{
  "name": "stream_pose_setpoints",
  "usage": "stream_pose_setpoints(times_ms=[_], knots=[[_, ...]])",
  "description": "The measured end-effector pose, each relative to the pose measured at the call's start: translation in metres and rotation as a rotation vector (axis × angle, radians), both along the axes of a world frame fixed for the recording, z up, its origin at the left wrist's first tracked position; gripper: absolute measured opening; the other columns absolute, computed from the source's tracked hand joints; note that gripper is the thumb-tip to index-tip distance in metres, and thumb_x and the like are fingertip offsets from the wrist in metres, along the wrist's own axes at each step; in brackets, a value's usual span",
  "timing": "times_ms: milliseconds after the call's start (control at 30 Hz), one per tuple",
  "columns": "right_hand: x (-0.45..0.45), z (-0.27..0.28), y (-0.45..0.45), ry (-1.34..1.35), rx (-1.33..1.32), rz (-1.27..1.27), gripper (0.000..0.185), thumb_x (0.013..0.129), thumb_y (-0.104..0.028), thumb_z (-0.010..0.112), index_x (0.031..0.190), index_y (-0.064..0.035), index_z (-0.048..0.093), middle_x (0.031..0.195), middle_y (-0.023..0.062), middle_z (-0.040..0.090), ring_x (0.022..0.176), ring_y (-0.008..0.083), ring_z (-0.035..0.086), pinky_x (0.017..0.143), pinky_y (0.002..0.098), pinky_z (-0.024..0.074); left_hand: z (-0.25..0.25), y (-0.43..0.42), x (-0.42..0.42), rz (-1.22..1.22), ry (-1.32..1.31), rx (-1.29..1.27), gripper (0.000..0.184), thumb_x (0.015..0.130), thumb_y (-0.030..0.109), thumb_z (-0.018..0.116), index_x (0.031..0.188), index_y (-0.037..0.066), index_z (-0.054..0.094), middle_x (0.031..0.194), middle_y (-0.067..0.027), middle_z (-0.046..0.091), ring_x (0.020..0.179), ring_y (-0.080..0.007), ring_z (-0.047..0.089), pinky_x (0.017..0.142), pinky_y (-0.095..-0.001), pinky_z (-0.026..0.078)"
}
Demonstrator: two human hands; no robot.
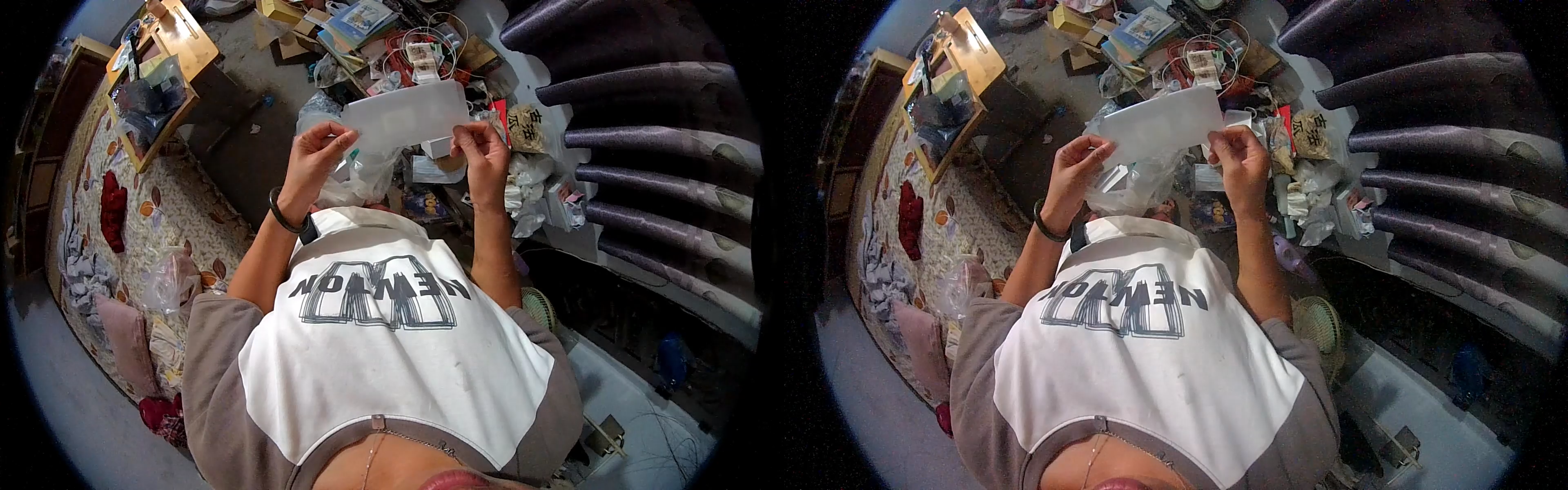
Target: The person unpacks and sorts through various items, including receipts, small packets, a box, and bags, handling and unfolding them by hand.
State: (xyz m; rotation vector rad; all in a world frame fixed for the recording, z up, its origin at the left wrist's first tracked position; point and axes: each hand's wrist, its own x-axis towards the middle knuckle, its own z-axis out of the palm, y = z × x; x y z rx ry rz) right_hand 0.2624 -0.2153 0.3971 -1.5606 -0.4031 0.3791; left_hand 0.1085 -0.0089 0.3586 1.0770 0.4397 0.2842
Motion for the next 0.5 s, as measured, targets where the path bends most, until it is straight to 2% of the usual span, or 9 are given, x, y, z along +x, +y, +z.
stream_pose_setpoints(times_ms=[200, 300, 400, 500], knots=[[0.002, 0.002, 0.005, 0.096, 0.119, -0.070, 0.015, 0.087, -0.015, 0.068, 0.081, -0.0044, 0.059, 0.067, 0.0008, 0.059, 0.058, 0.0073, 0.052, 0.055, 0.0224, 0.0417, 0.000, 0.002, 0.002, -0.035, 0.018, 0.039, 0.012, 0.089, 0.015, 0.067, 0.088, 0.003, 0.066, 0.068, 0.0087, 0.056, 0.056, 0.0022, 0.039, 0.048, -0.0170, 0.025], [0.003, 0.003, 0.005, 0.082, 0.101, -0.082, 0.015, 0.088, -0.014, 0.067, 0.081, -0.0044, 0.058, 0.067, 0.0017, 0.058, 0.057, 0.0082, 0.051, 0.054, 0.0227, 0.0402, 0.011, 0.003, 0.003, -0.034, 0.069, -0.021, 0.010, 0.085, 0.014, 0.070, 0.082, 0.004, 0.067, 0.068, 0.0081, 0.056, 0.056, 0.0012, 0.043, 0.050, -0.0169, 0.030], [0.001, 0.006, 0.005, 0.101, 0.097, -0.082, 0.014, 0.089, -0.012, 0.065, 0.082, -0.0039, 0.057, 0.068, 0.0026, 0.056, 0.058, 0.0101, 0.050, 0.054, 0.0232, 0.0382, 0.007, 0.005, 0.005, -0.037, 0.079, -0.020, 0.011, 0.086, 0.014, 0.069, 0.082, 0.004, 0.067, 0.065, 0.0083, 0.054, 0.054, 0.0015, 0.037, 0.048, -0.0177, 0.023], [0.000, 0.010, 0.006, 0.129, 0.114, -0.096, 0.015, 0.089, -0.013, 0.065, 0.081, -0.0045, 0.056, 0.065, 0.0010, 0.052, 0.056, 0.0094, 0.047, 0.053, 0.0231, 0.0370, 0.012, 0.009, 0.003, -0.091, 0.104, -0.104, 0.012, 0.086, 0.014, 0.069, 0.078, 0.005, 0.067, 0.065, 0.0077, 0.054, 0.054, 0.0012, 0.037, 0.048, -0.0180, 0.022]])
